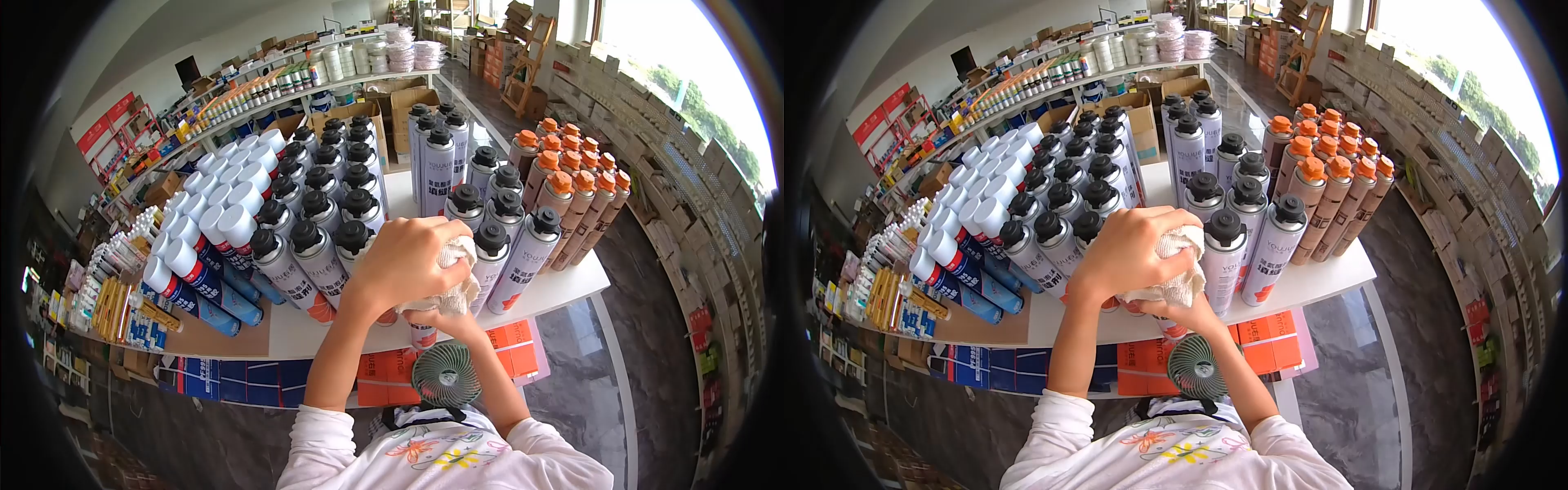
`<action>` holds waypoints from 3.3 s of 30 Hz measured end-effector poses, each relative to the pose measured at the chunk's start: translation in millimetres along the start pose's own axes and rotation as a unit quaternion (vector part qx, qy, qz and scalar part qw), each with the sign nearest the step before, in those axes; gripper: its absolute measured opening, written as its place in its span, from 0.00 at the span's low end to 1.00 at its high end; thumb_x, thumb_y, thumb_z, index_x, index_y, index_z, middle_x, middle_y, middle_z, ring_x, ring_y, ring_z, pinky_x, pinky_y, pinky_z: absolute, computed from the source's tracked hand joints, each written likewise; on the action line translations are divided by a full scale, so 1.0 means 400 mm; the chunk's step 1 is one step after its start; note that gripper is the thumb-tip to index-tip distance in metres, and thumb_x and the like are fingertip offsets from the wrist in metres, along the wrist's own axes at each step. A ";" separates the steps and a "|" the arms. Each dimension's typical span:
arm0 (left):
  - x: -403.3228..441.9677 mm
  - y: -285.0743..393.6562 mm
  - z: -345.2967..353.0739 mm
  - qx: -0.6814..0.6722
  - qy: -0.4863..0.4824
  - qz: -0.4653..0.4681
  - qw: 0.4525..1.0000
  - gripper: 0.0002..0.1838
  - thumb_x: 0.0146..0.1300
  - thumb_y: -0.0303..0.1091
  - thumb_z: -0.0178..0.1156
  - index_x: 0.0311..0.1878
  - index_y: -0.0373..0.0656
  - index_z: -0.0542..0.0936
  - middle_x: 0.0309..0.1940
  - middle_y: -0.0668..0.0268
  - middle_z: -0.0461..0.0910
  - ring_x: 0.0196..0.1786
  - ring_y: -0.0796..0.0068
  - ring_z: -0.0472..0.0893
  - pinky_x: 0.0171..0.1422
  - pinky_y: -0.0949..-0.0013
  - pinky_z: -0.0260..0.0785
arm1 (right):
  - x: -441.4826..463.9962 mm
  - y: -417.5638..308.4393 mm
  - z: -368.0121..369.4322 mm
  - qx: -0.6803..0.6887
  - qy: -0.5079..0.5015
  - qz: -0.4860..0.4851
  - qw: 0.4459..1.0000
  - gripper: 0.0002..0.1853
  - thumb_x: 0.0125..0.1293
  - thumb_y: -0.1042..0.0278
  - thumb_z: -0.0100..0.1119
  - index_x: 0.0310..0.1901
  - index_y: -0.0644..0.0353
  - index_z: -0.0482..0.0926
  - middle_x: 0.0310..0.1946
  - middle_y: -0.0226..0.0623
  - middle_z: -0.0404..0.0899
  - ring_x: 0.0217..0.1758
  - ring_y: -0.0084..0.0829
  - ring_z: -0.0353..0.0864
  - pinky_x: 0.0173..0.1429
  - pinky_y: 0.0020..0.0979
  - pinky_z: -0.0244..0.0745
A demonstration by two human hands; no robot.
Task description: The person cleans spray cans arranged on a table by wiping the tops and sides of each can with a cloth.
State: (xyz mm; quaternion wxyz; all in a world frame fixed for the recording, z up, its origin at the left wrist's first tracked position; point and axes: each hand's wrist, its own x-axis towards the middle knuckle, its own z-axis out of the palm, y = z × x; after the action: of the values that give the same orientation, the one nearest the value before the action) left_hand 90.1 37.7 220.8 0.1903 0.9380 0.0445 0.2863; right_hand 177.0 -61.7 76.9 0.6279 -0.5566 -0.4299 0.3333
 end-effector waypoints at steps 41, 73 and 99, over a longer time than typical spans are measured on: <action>-0.018 0.007 0.006 0.000 0.041 -0.021 0.999 0.16 0.54 0.37 0.64 0.46 0.44 0.87 0.37 0.58 0.86 0.37 0.56 0.86 0.45 0.62 0.78 | -0.001 0.030 0.067 -0.111 0.118 -0.144 0.976 0.40 0.47 0.71 0.76 0.64 0.66 0.68 0.58 0.44 0.76 0.59 0.38 0.78 0.60 0.39 0.74; -0.037 0.019 -0.026 -0.011 0.021 -0.064 0.998 0.19 0.62 0.40 0.65 0.54 0.41 0.82 0.38 0.51 0.86 0.40 0.55 0.87 0.48 0.62 0.78 | 0.005 0.042 0.068 -0.115 0.126 -0.161 0.972 0.42 0.46 0.68 0.78 0.64 0.68 0.67 0.57 0.47 0.76 0.58 0.42 0.80 0.60 0.37 0.75; -0.173 -0.039 0.090 -0.225 0.340 -0.065 0.911 0.21 0.67 0.28 0.65 0.61 0.35 0.76 0.54 0.57 0.82 0.51 0.65 0.84 0.57 0.65 0.75 | -0.001 -0.001 0.079 -0.127 0.170 -0.148 0.966 0.37 0.53 0.63 0.79 0.57 0.68 0.65 0.49 0.52 0.78 0.53 0.49 0.81 0.58 0.39 0.75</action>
State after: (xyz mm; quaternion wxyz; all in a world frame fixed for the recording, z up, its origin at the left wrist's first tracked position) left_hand 52.9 26.6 151.3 0.3876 0.7113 0.1022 0.5773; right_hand 148.0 -49.1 77.6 0.6581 -0.6109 -0.4329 0.0797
